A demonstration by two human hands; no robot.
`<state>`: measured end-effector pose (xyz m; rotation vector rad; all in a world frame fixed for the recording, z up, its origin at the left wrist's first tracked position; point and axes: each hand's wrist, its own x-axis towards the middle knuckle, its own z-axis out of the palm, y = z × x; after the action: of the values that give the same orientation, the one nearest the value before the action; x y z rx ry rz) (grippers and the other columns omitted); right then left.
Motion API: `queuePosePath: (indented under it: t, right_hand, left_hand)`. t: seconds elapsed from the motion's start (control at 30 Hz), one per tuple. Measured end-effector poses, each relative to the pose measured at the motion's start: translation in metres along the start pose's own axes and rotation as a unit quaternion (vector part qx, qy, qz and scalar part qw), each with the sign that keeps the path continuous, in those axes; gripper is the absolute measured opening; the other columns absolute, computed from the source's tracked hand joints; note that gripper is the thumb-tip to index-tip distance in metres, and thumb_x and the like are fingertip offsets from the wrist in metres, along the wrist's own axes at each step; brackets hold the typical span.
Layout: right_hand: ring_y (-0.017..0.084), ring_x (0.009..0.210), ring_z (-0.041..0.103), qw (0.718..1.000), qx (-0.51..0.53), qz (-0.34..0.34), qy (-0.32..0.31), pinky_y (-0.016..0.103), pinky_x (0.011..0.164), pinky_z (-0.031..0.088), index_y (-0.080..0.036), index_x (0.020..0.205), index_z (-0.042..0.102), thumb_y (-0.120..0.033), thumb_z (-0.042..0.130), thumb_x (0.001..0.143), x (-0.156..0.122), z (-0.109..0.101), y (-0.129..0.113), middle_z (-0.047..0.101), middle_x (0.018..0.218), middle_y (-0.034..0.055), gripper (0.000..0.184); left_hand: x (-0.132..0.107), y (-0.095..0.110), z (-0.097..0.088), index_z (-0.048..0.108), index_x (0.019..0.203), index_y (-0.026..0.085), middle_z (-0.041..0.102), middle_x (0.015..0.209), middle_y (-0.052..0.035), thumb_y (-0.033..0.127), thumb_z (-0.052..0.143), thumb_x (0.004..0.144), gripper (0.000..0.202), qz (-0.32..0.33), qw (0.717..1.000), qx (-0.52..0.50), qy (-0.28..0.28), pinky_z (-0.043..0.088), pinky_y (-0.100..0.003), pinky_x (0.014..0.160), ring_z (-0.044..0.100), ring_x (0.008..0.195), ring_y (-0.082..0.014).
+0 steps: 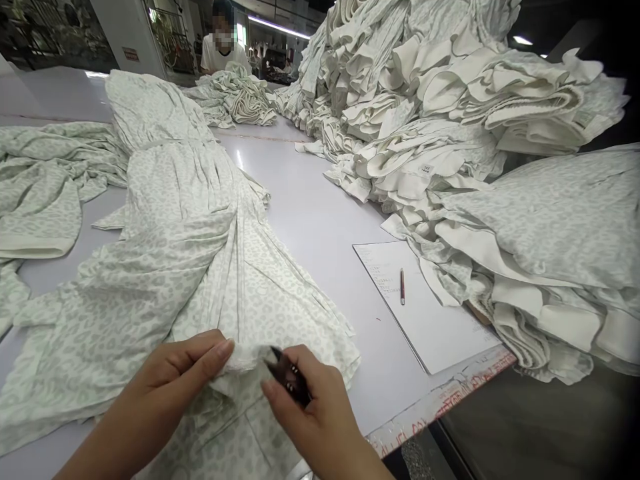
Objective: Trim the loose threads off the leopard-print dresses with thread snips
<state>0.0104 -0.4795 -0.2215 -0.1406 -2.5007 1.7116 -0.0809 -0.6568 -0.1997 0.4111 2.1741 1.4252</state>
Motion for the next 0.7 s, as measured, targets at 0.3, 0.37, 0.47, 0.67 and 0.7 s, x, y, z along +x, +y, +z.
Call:
queuePosePath:
  t: [0.3, 0.37, 0.47, 0.67, 0.7]
  right_hand:
    - [0.016, 0.058, 0.056, 0.973, -0.202, -0.113, 0.002, 0.027, 0.057, 0.032, -0.021, 0.095, 0.057, -0.039, 0.056, 0.091, -0.005, 0.014, -0.002, 0.063, 0.070, -0.0023, 0.019]
    - [0.017, 0.059, 0.058, 0.967, -0.219, -0.131, 0.006, 0.027, 0.056, 0.032, -0.021, 0.094, 0.057, -0.039, 0.054, 0.093, -0.004, 0.014, -0.004, 0.065, 0.072, -0.0012, 0.018]
    - [0.016, 0.055, 0.058, 0.967, -0.220, -0.127, -0.002, 0.026, 0.053, 0.030, -0.021, 0.081, 0.055, -0.036, 0.048, 0.096, -0.004, 0.011, -0.005, 0.064, 0.067, -0.0016, 0.022]
    - [0.017, 0.054, 0.059, 0.967, -0.230, -0.113, 0.000, 0.026, 0.053, 0.030, -0.021, 0.084, 0.056, -0.041, 0.052, 0.094, -0.009, 0.011, -0.003, 0.064, 0.064, -0.0019, 0.023]
    - [0.017, 0.055, 0.060, 0.964, -0.235, -0.123, 0.008, 0.027, 0.053, 0.030, -0.021, 0.087, 0.057, -0.043, 0.052, 0.094, -0.009, 0.012, -0.002, 0.064, 0.065, -0.0016, 0.023]
  left_hand:
    - [-0.002, 0.000, 0.005, 0.041, 0.057, 0.021, 0.036, 0.061, 0.0056, 0.058, 0.044, 0.089, 0.049, -0.008, 0.998, -0.019, -0.057, 0.036, -0.019, 0.055, 0.034, 0.058, -0.0118]
    - [-0.004, 0.000, 0.006, 0.039, 0.057, 0.021, 0.036, 0.060, 0.0058, 0.057, 0.044, 0.089, 0.049, -0.007, 0.999, -0.022, -0.048, 0.035, -0.019, 0.055, 0.034, 0.058, -0.0117]
    - [-0.006, -0.001, 0.007, 0.035, 0.058, 0.021, 0.033, 0.060, 0.0061, 0.056, 0.045, 0.089, 0.049, -0.020, 0.999, -0.023, -0.044, 0.034, -0.020, 0.055, 0.032, 0.058, -0.0117]
    - [-0.004, -0.003, 0.005, 0.034, 0.057, 0.021, 0.031, 0.059, 0.0060, 0.057, 0.045, 0.089, 0.049, -0.022, 0.998, -0.033, -0.044, 0.034, -0.020, 0.054, 0.030, 0.057, -0.0122]
    - [-0.003, -0.003, 0.005, 0.035, 0.057, 0.021, 0.032, 0.059, 0.0060, 0.057, 0.045, 0.089, 0.048, -0.022, 0.998, -0.034, -0.045, 0.035, -0.020, 0.054, 0.030, 0.057, -0.0122]
